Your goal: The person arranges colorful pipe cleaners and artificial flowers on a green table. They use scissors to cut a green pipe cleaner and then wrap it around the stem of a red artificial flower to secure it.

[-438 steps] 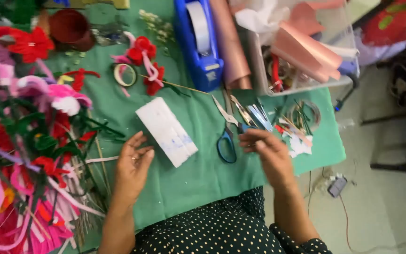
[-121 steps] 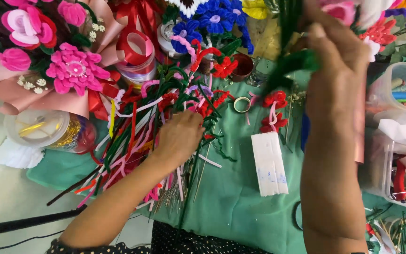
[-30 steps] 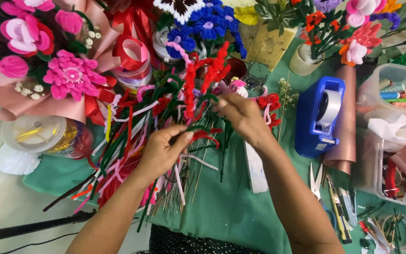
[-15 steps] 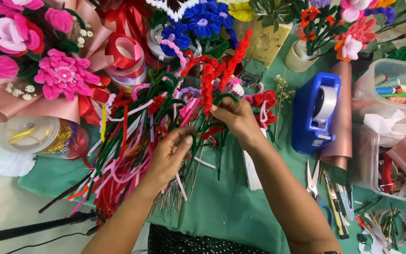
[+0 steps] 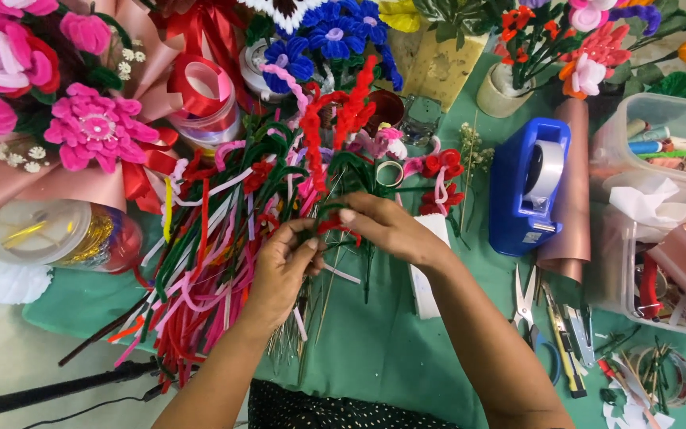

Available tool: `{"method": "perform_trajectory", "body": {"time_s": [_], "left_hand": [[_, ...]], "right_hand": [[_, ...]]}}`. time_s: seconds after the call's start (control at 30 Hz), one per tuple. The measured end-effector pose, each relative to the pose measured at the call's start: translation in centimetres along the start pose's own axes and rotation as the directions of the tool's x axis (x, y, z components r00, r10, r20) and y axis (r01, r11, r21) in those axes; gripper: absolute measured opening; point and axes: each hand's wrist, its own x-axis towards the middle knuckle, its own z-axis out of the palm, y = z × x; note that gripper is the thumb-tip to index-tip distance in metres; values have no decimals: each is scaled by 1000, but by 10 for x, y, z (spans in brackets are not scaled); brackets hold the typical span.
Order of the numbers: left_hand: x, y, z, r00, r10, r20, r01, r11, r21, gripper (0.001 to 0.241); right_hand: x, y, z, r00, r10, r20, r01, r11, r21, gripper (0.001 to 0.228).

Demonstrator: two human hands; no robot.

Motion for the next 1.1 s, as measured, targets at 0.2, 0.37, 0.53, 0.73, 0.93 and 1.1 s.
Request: {"method": "perform_trajectory", "body": {"time_s": [0.2,0.37,0.53,0.73,0.93,1.1], "left_hand": [[5,-2,-9,997,46,-55,-48,998,-50,29],[3,4,-11,997,14,-76,-24,991,-132,29],[2,-2,-10,992,26,-121,-48,983,-177,24],[2,12,-10,977,57,-206,-100,974,-205,15],[-4,26,-13,967,97,-234,-137,977,-162,16],[-3,17,-22,965,85,-249,-129,978,-166,18]], "right_hand": [[-10,14,-11,961,-273,53,276,959,-70,33],[-25,2,-9,984,-174,-27,134,842,-523,24],[-43,-2,-17,987,-127,-97,20,700,-714,20],[-40,2,-20,988,112,-105,-154,704,-693,23],[-24,39,-29,962,272,-12,-254,885,-391,20],[-10,41,-26,986,137,97,-70,860,-505,22]]}}
